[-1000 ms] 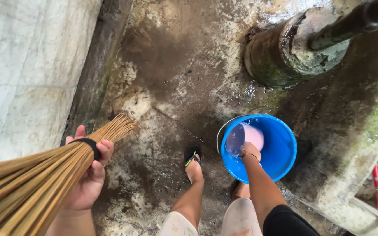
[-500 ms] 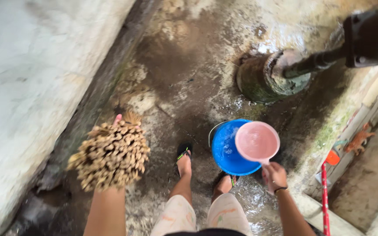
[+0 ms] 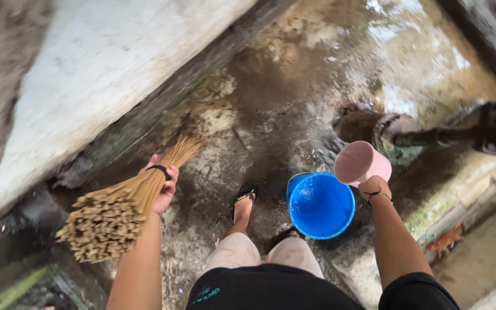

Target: The person sweeps the wet ground with a broom, pumps water into a bucket using a manual water pump, and cleans the bristles of a brush by hand.

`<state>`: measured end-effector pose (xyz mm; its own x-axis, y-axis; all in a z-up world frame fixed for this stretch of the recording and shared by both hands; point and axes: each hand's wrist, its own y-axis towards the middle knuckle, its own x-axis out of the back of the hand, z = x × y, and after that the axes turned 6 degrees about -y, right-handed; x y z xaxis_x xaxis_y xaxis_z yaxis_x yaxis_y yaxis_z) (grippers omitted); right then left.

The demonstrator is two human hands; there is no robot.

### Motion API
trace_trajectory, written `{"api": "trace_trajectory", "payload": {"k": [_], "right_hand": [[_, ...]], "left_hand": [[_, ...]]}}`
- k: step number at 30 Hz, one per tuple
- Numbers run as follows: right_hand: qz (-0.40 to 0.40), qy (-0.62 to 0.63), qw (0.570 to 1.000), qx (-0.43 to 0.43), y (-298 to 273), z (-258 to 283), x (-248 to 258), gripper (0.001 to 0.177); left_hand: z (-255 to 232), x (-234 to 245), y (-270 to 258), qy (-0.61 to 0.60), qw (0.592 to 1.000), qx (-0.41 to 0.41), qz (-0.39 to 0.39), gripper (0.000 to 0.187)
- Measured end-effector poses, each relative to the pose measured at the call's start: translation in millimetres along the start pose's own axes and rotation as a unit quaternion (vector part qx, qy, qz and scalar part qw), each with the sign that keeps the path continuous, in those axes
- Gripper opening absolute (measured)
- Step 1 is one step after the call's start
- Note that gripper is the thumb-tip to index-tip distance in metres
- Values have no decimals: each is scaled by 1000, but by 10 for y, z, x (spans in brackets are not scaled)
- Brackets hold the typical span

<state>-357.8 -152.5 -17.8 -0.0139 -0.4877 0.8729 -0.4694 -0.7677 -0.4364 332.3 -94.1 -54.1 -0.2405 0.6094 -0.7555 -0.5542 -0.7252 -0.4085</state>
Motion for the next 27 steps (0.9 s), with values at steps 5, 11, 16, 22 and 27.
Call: {"api": "trace_trajectory", "payload": {"k": [5,11,16,22,27], "right_hand": [[11,-23,1000,3,-203,450,100,35],[-19,-42,998,41,-661,690,-149,38],[-101,-51,984,135,-1143,560,-403,35],[-236,-14,948,214,-1793,269,-335,23],[-132,35,974,182,-2075,-73,-405,31]], "left_hand": [[40,361,-829,-29,990,-136,33,23],[473,702,-1593,-48,970,-223,82,26],[1031,927,-1906,-44,971,-198,124,29],[1665,1157,-2011,-10,970,-214,117,32],[1985,1133,-2006,-5,981,-166,99,36]]}}
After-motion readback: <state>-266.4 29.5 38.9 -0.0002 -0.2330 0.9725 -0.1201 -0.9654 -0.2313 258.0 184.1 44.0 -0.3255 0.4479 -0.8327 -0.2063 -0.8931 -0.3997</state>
